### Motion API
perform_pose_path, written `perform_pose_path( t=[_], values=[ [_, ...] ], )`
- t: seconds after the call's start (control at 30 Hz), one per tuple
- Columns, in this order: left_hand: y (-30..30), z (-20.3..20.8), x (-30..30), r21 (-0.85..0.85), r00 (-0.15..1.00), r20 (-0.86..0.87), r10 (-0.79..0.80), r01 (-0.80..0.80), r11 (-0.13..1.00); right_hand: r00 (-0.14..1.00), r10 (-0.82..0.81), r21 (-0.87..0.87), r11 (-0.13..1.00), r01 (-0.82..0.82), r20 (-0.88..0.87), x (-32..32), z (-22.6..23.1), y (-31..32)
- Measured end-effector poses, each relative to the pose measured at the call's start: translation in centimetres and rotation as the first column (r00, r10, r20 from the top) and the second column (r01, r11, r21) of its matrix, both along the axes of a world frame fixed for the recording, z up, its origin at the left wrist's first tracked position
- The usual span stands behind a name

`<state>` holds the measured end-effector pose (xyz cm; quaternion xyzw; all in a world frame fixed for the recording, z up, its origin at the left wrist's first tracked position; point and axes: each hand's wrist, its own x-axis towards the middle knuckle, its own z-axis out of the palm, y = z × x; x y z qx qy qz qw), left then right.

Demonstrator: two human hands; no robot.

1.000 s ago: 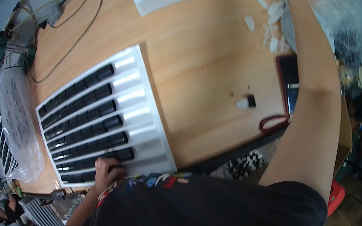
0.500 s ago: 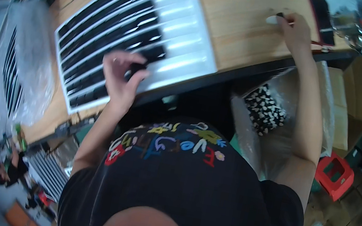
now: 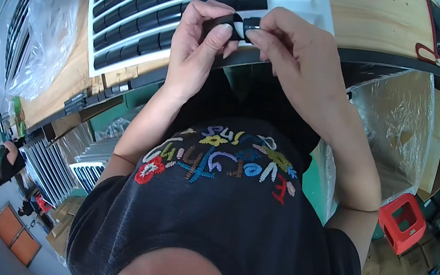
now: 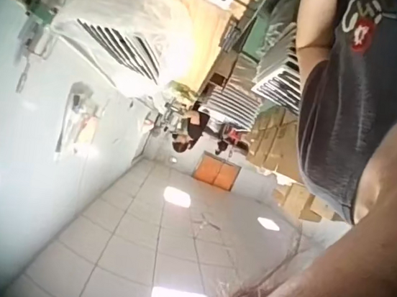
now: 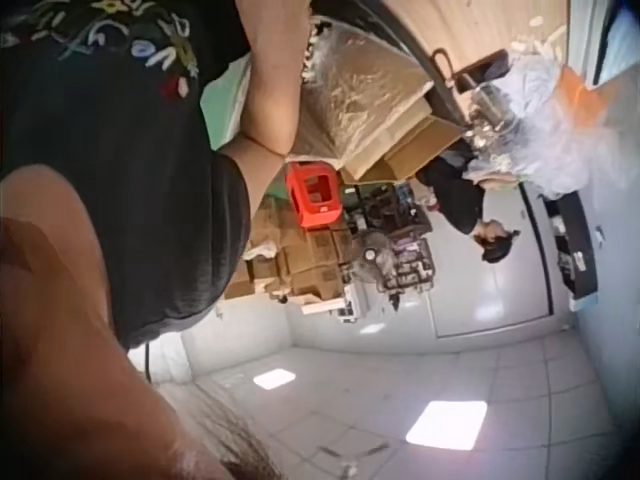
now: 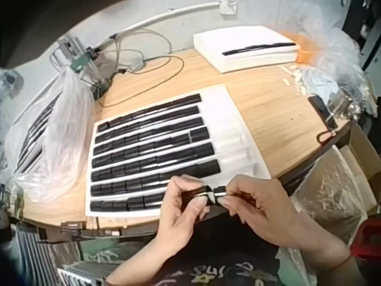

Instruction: Assembling small black components with white inserts and placing them into a structured assembly tray.

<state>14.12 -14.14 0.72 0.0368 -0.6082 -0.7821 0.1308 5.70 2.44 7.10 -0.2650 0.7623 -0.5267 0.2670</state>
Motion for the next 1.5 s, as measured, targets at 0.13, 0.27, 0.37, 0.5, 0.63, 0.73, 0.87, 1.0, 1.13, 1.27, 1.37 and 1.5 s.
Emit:
perform_pose_path(
  t=[0.13,0.27,0.37,0.5,0.63,0.73,0.87,1.0,1.13,1.27,1.37,1.5],
  values=[
    [-0.1,-0.4,1.9,0.004,0.997,-0.026,-0.069,0.069,0.998,0.989,0.122,0.103,0.988,-0.113,-0.086,1.0,-0.4,0.0],
    [0.8,-0.4,3.7,0.113,0.992,0.065,-0.112,0.104,0.988,0.984,0.177,0.054,0.983,-0.178,0.022,1.9,-1.1,0.3],
    [2.0,-0.3,4.6,0.141,0.995,0.08,-0.064,0.052,0.989,0.985,0.163,-0.015,0.987,-0.163,0.058,2.9,-1.6,0.3],
    [2.4,-0.2,4.8,0.099,0.995,0.095,-0.026,0.017,0.995,0.976,0.16,-0.065,0.986,-0.152,0.148,2.8,-2.2,0.7],
    [2.0,-0.4,2.6,-0.224,0.986,0.169,-0.005,0.043,0.974,0.987,0.158,0.043,0.986,-0.158,0.017,-0.2,-2.4,2.1],
    [1.2,-1.0,0.0,-0.638,0.976,-0.105,0.192,-0.214,0.74,0.961,0.04,0.176,0.984,0.009,-0.275,-5.7,-4.9,4.9],
    [1.9,-1.0,-0.6,-0.681,0.998,-0.035,0.05,-0.061,0.73,0.935,0.186,0.362,0.93,-0.068,-0.301,-9.3,-7.4,6.8],
    [4.6,-0.9,-2.2,-0.852,0.974,-0.156,-0.164,-0.049,0.521,0.787,-0.358,0.016,0.906,0.423,-0.503,-9.1,-4.9,9.4],
    [6.9,-0.5,-4.1,-0.95,0.954,-0.133,-0.267,-0.046,0.308,0.855,-0.512,0.23,0.825,0.516,-0.082,-8.5,-5.8,17.9],
    [11.9,-0.5,-7.2,-0.957,0.878,-0.087,-0.471,0.058,0.284,0.806,-0.487,0.414,0.845,0.338,0.336,-6.1,-22.8,30.8],
    [16.6,-1.4,-9.5,-0.965,0.802,-0.012,-0.597,0.147,0.217,0.613,-0.638,0.627,0.727,0.28,0.466,-1.8,-39.4,38.8],
    [18.5,-1.2,-12.1,-0.994,0.813,0.11,-0.572,0.1,-0.049,0.453,-0.839,0.769,0.494,0.406,0.301,4.5,-51.4,39.3]
  ],
)
